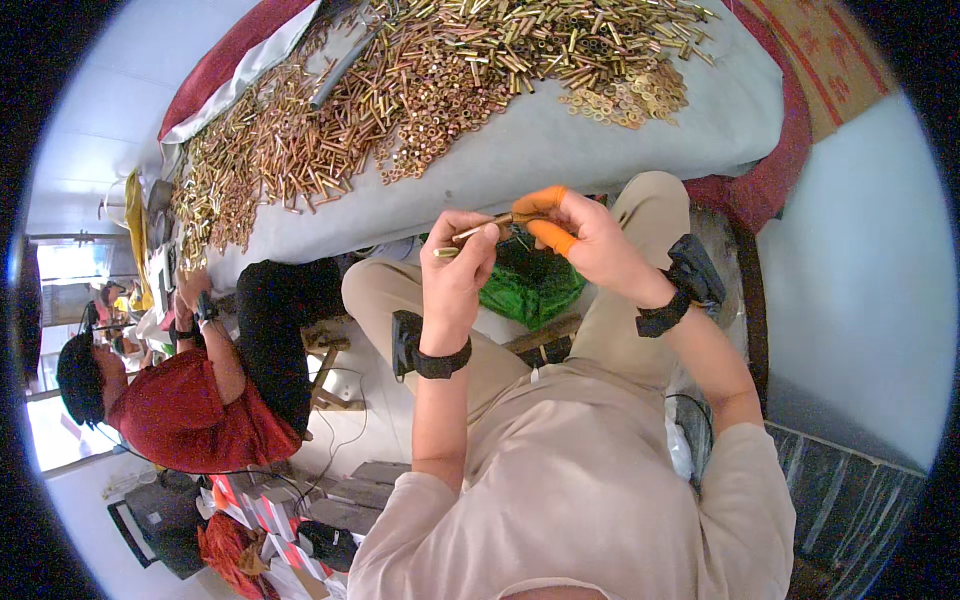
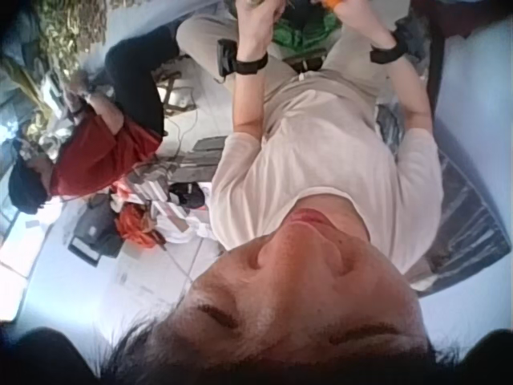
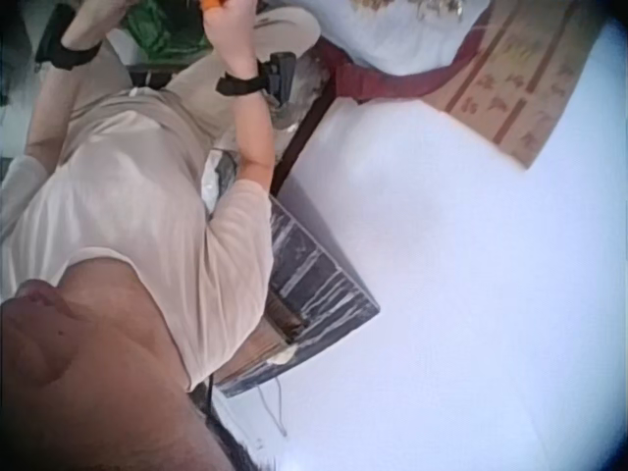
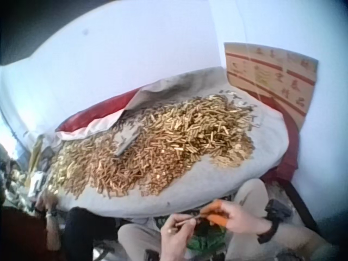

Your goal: Assembling washers and sleeves onto metal bolts in a workshop environment.

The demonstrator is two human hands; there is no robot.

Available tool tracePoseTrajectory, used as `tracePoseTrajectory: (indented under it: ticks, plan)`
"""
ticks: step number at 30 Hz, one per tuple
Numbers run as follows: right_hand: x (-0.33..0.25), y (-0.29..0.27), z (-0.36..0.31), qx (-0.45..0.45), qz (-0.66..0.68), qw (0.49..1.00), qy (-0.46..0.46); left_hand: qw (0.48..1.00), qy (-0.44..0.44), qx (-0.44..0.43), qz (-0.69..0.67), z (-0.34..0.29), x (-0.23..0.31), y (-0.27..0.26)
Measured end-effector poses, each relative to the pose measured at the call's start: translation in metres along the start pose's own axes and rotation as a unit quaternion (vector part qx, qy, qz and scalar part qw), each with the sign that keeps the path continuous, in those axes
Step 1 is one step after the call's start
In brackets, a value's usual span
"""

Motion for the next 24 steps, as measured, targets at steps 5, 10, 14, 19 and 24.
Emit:
tracePoseTrajectory:
  ticks: [5,10,14,19,24]
  plan:
    - [-0.013,-0.009,-0.002,0.041,-0.071,0.994,-0.072,0.981,0.062,-0.035,0.180,0.002,0.003,-0.001]
    - [-0.013,-0.015,-0.001,0.031,-0.177,0.974,-0.140,0.941,0.068,-0.125,0.306,0.001,-0.002,0.005]
    - [0.008,0.002,0.004,-0.041,0.061,0.997,0.036,0.964,0.066,-0.152,0.206,-0.002,-0.016,0.022]
    - [0.018,-0.006,0.018,-0.089,-0.070,0.991,0.070,0.975,0.047,-0.143,0.165,-0.001,-0.039,0.022]
    - [0.001,-0.078,0.070,0.354,-0.576,0.721,-0.152,0.992,-0.080,-0.054,0.081,0.001,-0.052,0.018]
Point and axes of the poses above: each hand's wrist, its own z-axis towards the middle knuckle, its own y-axis out of the palm, x = y × z, the point moved 6 cm from there along z, towards the middle knuckle, and after that the axes turned 8 degrees about y, right-handed, at the moved point
